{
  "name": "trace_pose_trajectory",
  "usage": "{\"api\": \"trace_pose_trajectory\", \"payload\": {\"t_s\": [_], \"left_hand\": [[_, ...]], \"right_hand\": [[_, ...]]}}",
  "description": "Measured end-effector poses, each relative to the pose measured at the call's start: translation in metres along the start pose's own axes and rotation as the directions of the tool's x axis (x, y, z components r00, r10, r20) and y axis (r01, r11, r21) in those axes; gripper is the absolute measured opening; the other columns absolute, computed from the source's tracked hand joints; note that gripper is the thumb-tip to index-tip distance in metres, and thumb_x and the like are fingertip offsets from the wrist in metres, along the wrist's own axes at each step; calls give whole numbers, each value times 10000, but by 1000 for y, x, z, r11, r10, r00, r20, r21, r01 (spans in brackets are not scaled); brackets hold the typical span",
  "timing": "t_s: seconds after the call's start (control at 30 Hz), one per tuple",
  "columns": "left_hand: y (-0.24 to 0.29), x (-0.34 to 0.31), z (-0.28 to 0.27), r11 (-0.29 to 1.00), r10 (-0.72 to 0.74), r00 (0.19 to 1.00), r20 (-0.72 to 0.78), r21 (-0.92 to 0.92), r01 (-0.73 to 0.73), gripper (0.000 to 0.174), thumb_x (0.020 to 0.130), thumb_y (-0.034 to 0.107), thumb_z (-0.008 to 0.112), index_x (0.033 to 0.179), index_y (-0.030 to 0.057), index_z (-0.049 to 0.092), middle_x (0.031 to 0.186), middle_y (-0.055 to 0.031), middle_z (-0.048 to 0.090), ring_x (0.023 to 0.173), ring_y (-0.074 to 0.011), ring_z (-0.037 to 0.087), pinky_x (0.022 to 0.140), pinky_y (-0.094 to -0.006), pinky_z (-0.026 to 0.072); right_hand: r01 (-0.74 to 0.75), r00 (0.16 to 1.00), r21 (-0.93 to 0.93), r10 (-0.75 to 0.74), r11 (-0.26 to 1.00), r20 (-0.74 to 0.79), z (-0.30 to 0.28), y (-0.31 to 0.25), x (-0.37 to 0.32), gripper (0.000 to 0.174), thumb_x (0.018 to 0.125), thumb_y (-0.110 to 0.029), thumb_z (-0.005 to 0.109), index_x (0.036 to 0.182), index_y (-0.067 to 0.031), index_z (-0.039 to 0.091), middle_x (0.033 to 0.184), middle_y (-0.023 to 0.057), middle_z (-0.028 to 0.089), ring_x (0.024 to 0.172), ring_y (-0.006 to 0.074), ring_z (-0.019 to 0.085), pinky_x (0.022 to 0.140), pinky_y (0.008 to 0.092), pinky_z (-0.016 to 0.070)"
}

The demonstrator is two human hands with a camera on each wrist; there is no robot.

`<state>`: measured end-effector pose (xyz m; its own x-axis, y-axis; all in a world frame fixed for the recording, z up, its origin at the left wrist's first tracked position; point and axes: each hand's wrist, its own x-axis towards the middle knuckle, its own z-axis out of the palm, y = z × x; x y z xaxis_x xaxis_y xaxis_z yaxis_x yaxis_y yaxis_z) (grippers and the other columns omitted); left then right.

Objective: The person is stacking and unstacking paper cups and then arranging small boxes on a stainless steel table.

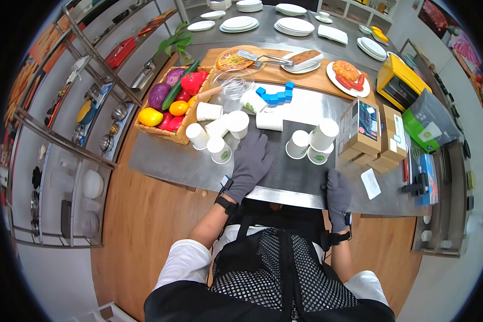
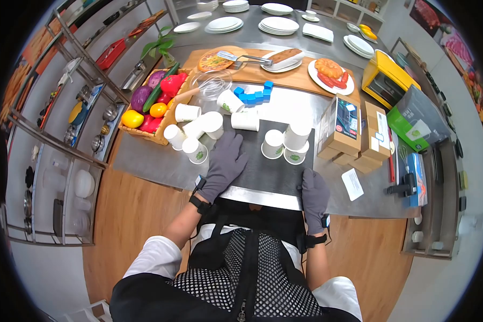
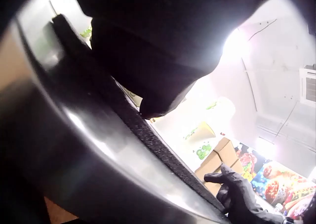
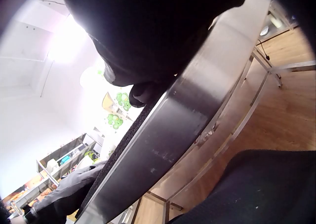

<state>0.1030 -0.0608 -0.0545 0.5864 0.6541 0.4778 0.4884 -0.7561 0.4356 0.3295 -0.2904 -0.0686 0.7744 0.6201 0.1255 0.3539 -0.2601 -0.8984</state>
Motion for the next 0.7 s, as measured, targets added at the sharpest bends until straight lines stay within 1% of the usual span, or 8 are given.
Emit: {"api": "trace_pose_trajectory", "payload": {"t_s": [0.13, 0.2, 0.3, 0.43, 0.5, 0.53, 0.6, 0.7], "left_hand": [[29, 0, -10, 991, -25, 995, 93, -131, 37, 646, 944, 269, 852, 1478, -38, 653, 1391, -228, 731, 1139, -368, 712, 1020, -486, 586], [41, -7, -14, 962, -91, 985, 147, -241, 125, 673, 940, 260, 862, 1503, -44, 652, 1315, -212, 772, 1006, -327, 741, 944, -457, 611], [51, -4, -9, 928, 20, 999, -33, -371, -31, 759, 925, 275, 903, 1570, -41, 655, 1257, -206, 821, 775, -247, 707, 797, -386, 611], [77, 35, -27, 909, -99, 979, 177, -384, 161, 809, 924, 299, 902, 1603, -37, 617, 1305, -216, 814, 906, -305, 777, 870, -439, 623], [70, 64, 2, 937, 139, 990, -19, -320, -138, 890, 925, 326, 896, 1662, -31, 547, 1324, -243, 799, 1123, -386, 802, 985, -495, 617], [70, 66, 5, 938, 139, 990, -18, -319, -137, 890, 925, 326, 896, 1662, -31, 547, 1324, -243, 799, 1123, -386, 802, 985, -495, 617], [75, 76, 9, 921, 46, 962, 268, -384, 63, 965, 928, 348, 890, 1715, -18, 468, 1361, -269, 779, 1287, -435, 760, 1078, -519, 594], [70, 77, 25, 935, -35, 935, 352, -318, 155, 951, 928, 360, 888, 1697, -15, 474, 1357, -276, 779, 1254, -428, 771, 1072, -505, 602]], "right_hand": [[-69, 996, 74, 73, 995, -49, 0, 10, -3, 446, 1177, -385, 674, 1150, 37, 815, 805, 84, 755, 684, 174, 724, 697, 359, 567], [256, 965, -194, -261, 947, -5, -1, 11, 2, 449, 1170, -394, 684, 1142, 33, 820, 816, 94, 761, 684, 186, 730, 709, 363, 574], [-52, 999, 16, 52, 999, -8, -1, -5, -3, 447, 1162, -405, 691, 1137, 20, 826, 811, 102, 765, 686, 203, 739, 717, 366, 577], [-17, 999, -30, 16, 999, -41, 0, 2, -3, 448, 1158, -418, 694, 1148, 9, 830, 800, 109, 768, 689, 220, 749, 720, 367, 578], [-37, 998, -16, 37, 999, -41, 0, -1, -2, 439, 1153, -410, 695, 1141, 6, 835, 791, 110, 770, 694, 226, 759, 719, 366, 579], [-38, 998, -16, 37, 999, -40, 2, -3, -3, 439, 1153, -410, 695, 1141, 6, 835, 791, 110, 770, 694, 226, 759, 719, 366, 579], [-59, 998, -28, 58, 998, -39, 0, -7, -2, 429, 1151, -399, 694, 1129, 4, 839, 782, 106, 771, 699, 227, 764, 719, 368, 581], [-34, 998, -31, 32, 999, -51, 1, -5, -2, 423, 1150, -395, 692, 1127, 2, 840, 783, 105, 773, 702, 226, 766, 719, 369, 583]]}}
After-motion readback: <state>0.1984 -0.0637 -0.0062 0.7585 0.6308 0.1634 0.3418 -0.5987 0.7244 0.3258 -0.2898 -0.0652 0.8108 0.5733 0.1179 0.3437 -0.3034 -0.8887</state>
